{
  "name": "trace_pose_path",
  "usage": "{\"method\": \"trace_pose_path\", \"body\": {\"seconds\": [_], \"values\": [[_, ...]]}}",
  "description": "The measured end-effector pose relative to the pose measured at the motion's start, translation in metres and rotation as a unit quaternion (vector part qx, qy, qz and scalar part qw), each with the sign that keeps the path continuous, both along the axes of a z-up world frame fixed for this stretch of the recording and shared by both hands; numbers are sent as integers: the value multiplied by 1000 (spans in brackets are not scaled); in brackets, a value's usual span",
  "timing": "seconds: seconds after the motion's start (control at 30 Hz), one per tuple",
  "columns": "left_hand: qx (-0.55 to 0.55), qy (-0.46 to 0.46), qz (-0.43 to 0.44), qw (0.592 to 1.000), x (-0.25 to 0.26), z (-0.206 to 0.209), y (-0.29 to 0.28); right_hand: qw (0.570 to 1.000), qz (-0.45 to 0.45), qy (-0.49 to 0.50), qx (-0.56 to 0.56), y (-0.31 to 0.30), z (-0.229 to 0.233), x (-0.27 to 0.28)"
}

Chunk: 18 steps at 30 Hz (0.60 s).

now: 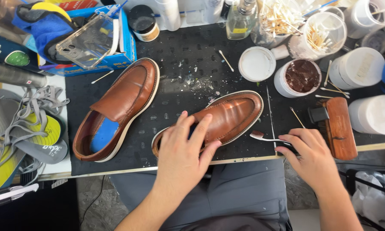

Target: The person cleans a pair of brown leather loafers using a toothbrush and a brown paste. They repeatedly apply the paste to the soles and edges of the shoes, rotating them to access different areas.

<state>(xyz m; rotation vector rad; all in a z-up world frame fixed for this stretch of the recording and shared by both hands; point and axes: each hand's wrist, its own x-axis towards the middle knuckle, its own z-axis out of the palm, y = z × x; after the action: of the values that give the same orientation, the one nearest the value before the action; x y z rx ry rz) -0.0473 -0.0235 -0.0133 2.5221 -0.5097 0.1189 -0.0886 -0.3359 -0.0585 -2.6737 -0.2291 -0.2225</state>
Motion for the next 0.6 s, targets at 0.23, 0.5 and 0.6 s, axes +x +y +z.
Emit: {"method": "trace_pose_path", "body": {"seconds": [0.23, 0.5, 0.6], "values": [[79, -42, -66, 994, 13, 8, 2, 995, -46, -6, 91, -1, -21, -18], [85, 130, -86, 984, 54, 22, 16, 970, -103, -57, 214, 62, -19, -2], [101, 182, -75, 975, 65, 26, 19, 973, -58, -57, 217, 101, -8, -5]]}}
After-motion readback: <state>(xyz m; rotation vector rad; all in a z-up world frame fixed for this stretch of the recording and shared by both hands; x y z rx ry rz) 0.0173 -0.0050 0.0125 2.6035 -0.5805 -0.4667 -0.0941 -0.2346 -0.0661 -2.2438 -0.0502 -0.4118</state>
